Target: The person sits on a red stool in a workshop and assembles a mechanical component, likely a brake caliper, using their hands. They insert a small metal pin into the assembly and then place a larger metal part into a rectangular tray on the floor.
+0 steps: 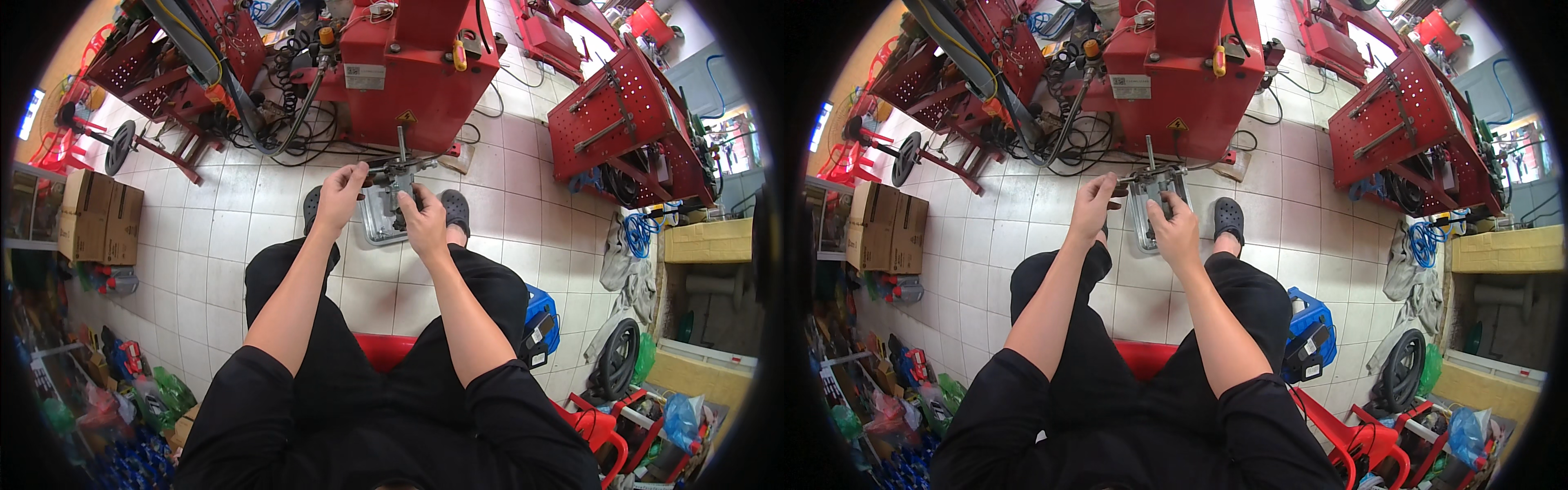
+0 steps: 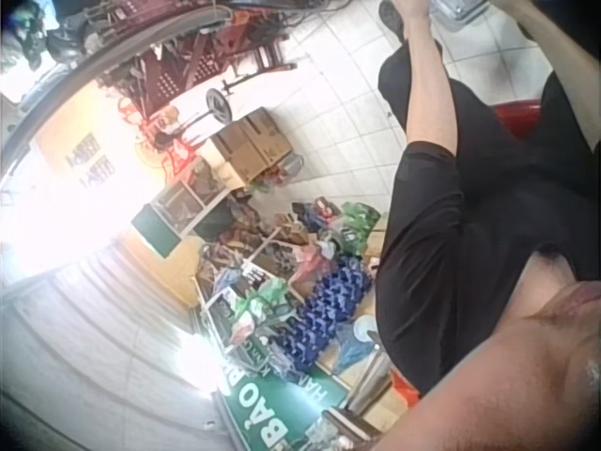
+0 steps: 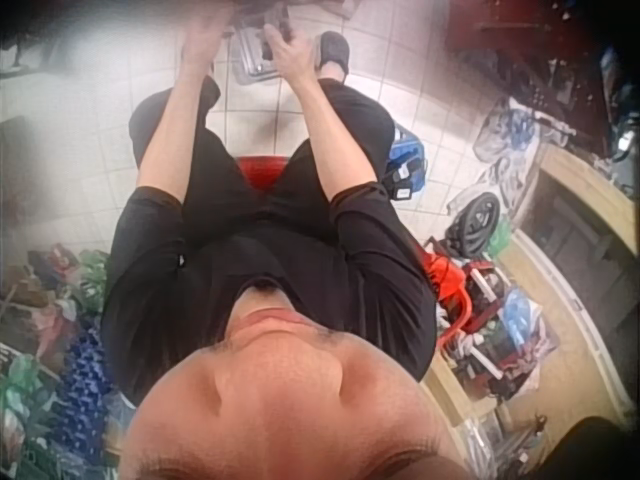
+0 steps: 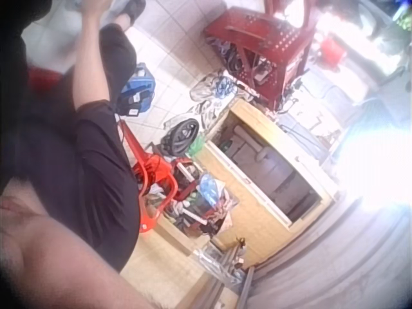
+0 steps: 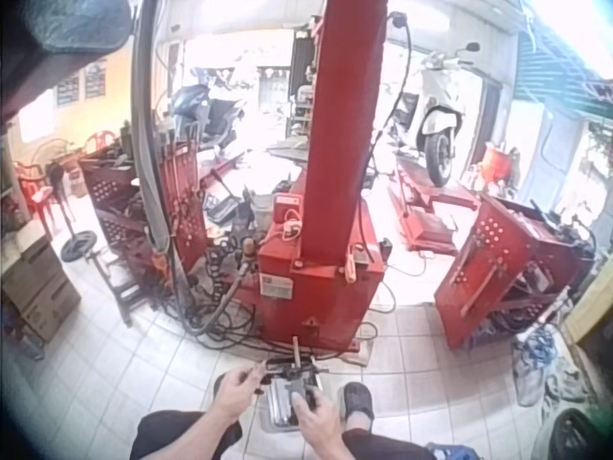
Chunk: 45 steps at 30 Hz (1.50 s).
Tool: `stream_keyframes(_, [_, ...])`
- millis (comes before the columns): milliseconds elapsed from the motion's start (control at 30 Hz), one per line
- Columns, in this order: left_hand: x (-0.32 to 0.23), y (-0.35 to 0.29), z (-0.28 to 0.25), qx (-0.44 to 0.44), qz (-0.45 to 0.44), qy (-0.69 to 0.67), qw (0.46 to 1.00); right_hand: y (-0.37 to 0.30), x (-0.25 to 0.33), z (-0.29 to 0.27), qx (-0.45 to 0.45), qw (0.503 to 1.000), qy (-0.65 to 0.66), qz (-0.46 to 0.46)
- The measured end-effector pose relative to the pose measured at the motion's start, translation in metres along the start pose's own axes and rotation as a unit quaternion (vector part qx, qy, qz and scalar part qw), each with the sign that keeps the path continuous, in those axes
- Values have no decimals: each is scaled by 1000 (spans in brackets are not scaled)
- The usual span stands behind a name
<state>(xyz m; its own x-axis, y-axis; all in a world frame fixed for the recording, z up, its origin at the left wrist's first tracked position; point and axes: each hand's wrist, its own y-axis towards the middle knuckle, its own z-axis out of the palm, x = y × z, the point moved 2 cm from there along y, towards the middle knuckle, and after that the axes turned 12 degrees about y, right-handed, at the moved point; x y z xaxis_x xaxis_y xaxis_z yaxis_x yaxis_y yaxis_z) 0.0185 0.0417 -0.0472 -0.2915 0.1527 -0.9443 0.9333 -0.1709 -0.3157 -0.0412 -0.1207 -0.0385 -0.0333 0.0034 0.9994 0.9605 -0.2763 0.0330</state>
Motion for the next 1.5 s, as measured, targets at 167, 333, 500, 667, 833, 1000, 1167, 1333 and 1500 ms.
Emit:
stream_keyframes(167, [-14, -8, 10, -58, 163, -63, 983, -1, 0, -1, -9, 1000, -6, -6])
stream_keyframes(333, [3, 1, -3, 0, -3, 9, 1000, -1, -1, 1, 2, 1000, -3, 11])
stream_keyframes(500, [-10, -7, 11, -45, 174, -11, 984, 1, -2, -2, -9, 999, 18, 33])
stream_keyframes(667, [6, 2, -3, 0, 31, 49, 998, 0, 4, 0, -6, 1000, -11, -1])
stream_keyframes(833, [-9, -7, 11, -49, 146, -23, 988, 0, -3, -1, -7, 1000, 0, 7])
stream_keyframes(1000, [3, 0, 0, -58, 16, -19, 998, 1, -4, -1, -1, 1000, 3, 10])
stream_keyframes(1167, [-7, -4, 11, -80, 119, -41, 989, 0, -2, -1, -8, 1000, 14, 17])
stream_keyframes(1333, [4, -1, -5, -5, 33, -12, 999, 0, 2, -1, 1, 1000, -19, -5])
stream_keyframes(1500, [-6, -6, 8, -11, 138, -49, 989, -2, 3, 0, -9, 1000, -7, 0])
